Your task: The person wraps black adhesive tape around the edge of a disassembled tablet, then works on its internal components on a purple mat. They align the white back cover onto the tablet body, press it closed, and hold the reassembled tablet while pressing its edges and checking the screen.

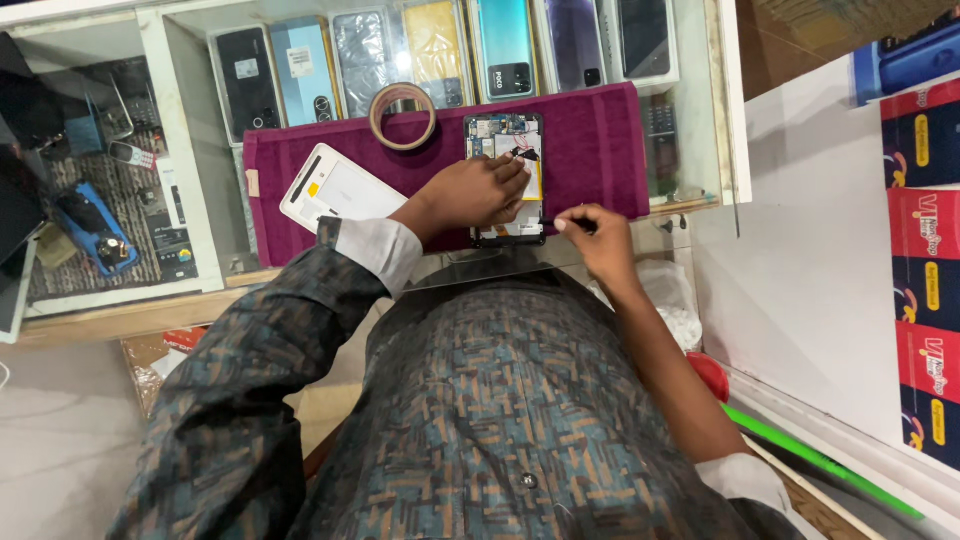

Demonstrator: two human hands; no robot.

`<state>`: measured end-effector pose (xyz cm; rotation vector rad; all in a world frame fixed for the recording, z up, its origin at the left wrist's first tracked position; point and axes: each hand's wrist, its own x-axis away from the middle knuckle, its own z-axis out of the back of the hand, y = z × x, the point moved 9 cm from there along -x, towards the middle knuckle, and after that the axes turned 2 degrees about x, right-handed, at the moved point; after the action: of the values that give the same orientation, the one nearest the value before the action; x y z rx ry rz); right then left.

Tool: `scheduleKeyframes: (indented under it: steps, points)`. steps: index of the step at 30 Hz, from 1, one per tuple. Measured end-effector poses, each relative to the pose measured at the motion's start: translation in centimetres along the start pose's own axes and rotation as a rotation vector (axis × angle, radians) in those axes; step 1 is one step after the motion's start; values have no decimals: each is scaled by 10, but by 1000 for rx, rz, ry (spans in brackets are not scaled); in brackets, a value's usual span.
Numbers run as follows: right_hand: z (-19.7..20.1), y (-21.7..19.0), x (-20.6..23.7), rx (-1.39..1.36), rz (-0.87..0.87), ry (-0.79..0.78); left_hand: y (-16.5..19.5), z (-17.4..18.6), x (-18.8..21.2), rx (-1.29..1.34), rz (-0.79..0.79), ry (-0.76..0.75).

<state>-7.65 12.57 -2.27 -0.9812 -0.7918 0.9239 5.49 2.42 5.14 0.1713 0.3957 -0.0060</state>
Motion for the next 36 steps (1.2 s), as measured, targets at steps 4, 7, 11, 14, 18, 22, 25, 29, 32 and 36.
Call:
scheduleKeyframes:
  steps: [4,7,11,14,18,22,25,29,32,36]
  points:
    - [-11,-17,-11,174,83,38,-3,4,-1,70,38,-9]
    - [-20,-24,-24,232,54,35,-10,5,-2,186,95,-38]
    - [-26,-32,-35,292,48,21,-21,9,-2,341,171,-16]
    - [-30,-36,-39,286,62,0,-31,9,0,415,235,-32]
    - [-31,-40,-41,340,83,11,-38,13,0,484,291,2]
    - [-32,-41,-39,388,58,27,-40,8,2,482,337,-61]
    - [-34,-41,-36,375,32,39,-37,12,3,485,323,-37]
    - [-34,-45,-31,358,47,75,-35,13,4,480,327,-49]
    - [-33,-52,-29,389,88,116,-35,14,4,471,328,-65]
    - [-33,-64,-26,394,147,164,-31,19,4,487,316,-44]
